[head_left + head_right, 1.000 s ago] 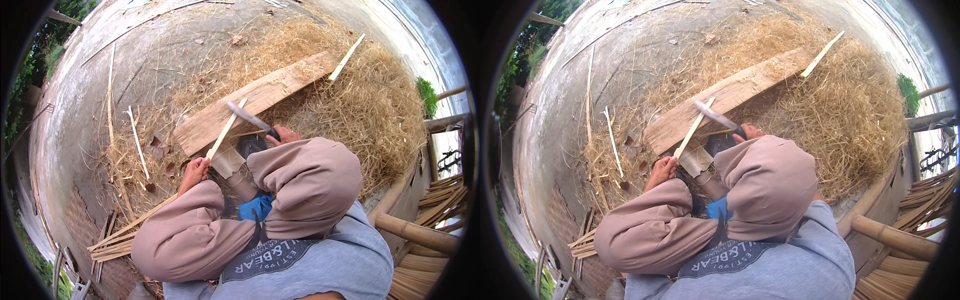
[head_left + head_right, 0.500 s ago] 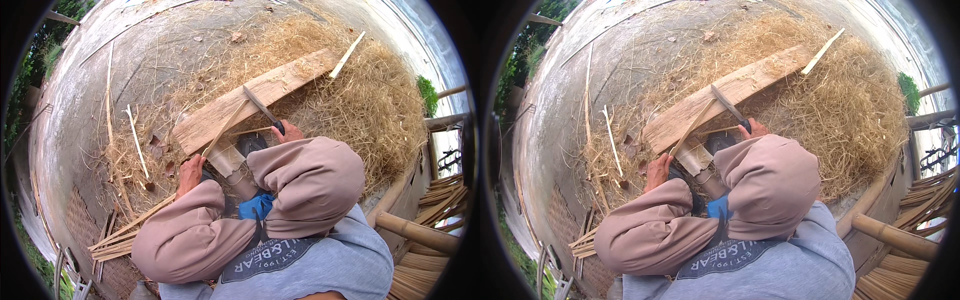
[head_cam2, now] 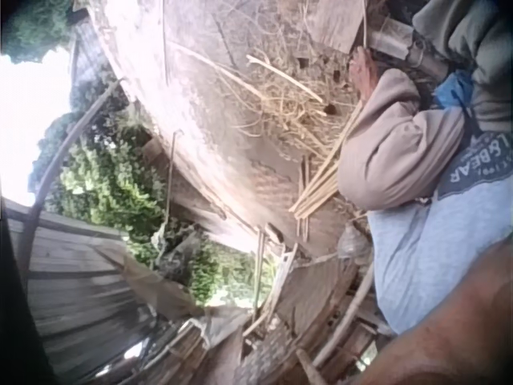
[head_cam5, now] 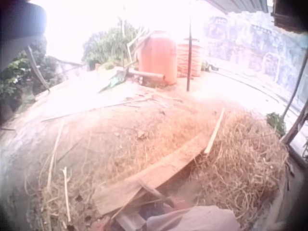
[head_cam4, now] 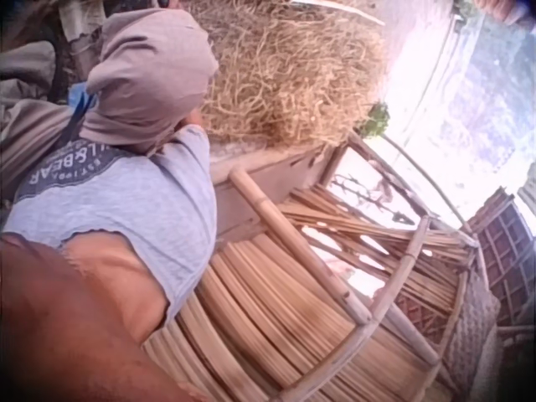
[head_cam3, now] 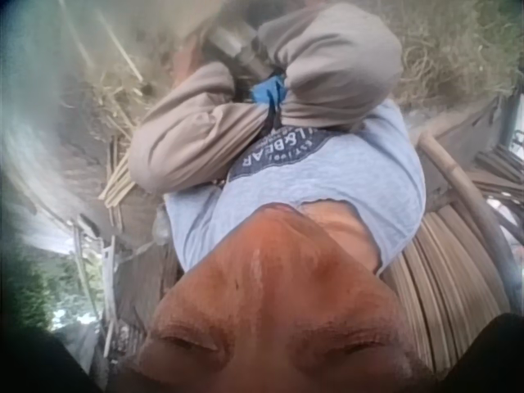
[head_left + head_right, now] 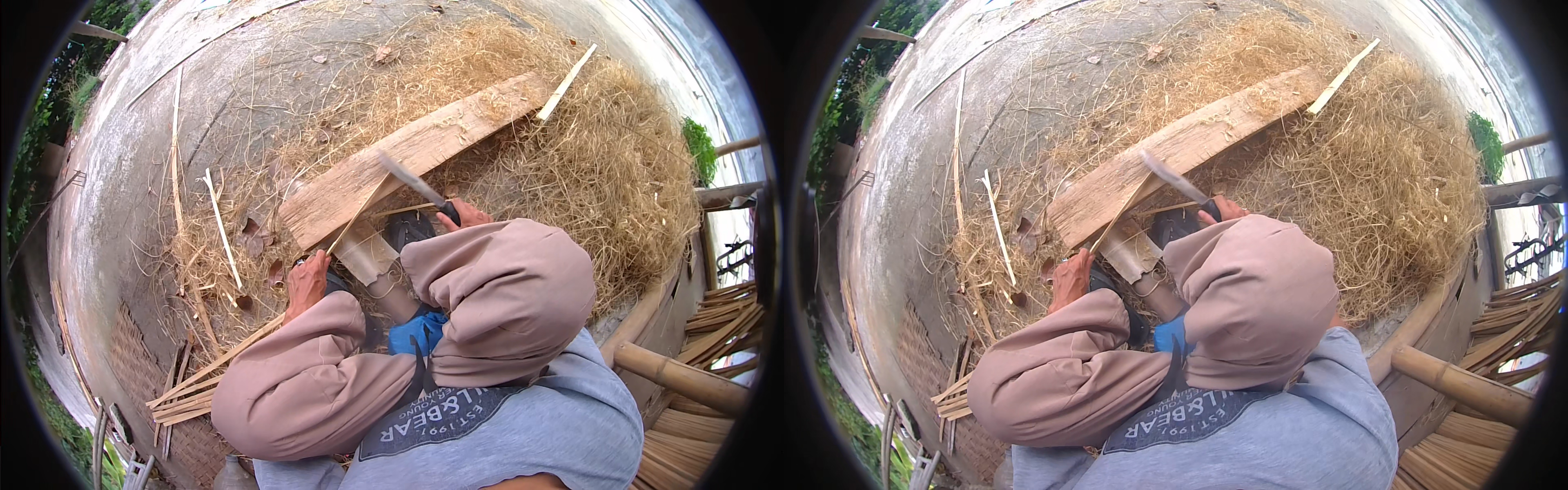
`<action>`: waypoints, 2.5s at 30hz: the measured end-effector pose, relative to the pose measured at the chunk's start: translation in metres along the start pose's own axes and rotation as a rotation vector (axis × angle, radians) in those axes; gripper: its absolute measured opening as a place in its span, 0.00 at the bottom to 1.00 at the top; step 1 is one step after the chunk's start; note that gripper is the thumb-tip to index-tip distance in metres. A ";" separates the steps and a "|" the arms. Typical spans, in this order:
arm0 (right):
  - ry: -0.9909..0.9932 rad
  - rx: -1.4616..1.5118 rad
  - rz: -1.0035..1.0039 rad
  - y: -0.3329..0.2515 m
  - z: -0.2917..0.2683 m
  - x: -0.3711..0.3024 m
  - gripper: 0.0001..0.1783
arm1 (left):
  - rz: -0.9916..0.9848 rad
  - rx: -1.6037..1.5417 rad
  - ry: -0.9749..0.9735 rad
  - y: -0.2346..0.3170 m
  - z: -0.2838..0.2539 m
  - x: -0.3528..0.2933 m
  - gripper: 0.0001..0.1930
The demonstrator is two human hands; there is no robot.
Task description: The person sits on the ground and uses a knife to shave thin strips from a bamboo stick. They repeatedly scrape the blade along the stick to produce fine shavings, occasionally adjusting the stick's position.
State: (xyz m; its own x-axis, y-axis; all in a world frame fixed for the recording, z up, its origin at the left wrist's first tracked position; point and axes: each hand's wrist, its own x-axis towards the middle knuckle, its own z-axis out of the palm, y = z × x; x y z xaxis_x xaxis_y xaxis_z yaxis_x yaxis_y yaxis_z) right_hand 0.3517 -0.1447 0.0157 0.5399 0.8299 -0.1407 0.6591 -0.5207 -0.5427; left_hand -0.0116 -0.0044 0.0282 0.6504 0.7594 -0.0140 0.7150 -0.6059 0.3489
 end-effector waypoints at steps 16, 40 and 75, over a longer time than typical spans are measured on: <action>-0.065 0.037 -0.216 -0.031 -0.005 0.028 0.30 | -0.092 -0.062 0.010 -0.018 -0.017 -0.010 0.09; -0.045 -0.086 -0.176 -0.040 0.017 0.047 0.29 | -0.083 -0.028 0.086 -0.011 -0.007 -0.026 0.10; -0.012 0.000 -0.231 -0.048 0.021 0.036 0.31 | -0.053 0.148 0.029 -0.014 -0.014 -0.030 0.06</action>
State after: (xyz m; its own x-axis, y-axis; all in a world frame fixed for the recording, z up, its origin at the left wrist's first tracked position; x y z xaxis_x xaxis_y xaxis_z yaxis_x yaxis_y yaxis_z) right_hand 0.3281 -0.0853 0.0194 0.3683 0.9294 -0.0227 0.7644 -0.3166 -0.5617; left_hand -0.0451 -0.0154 0.0365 0.6043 0.7968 -0.0007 0.7797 -0.5911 0.2065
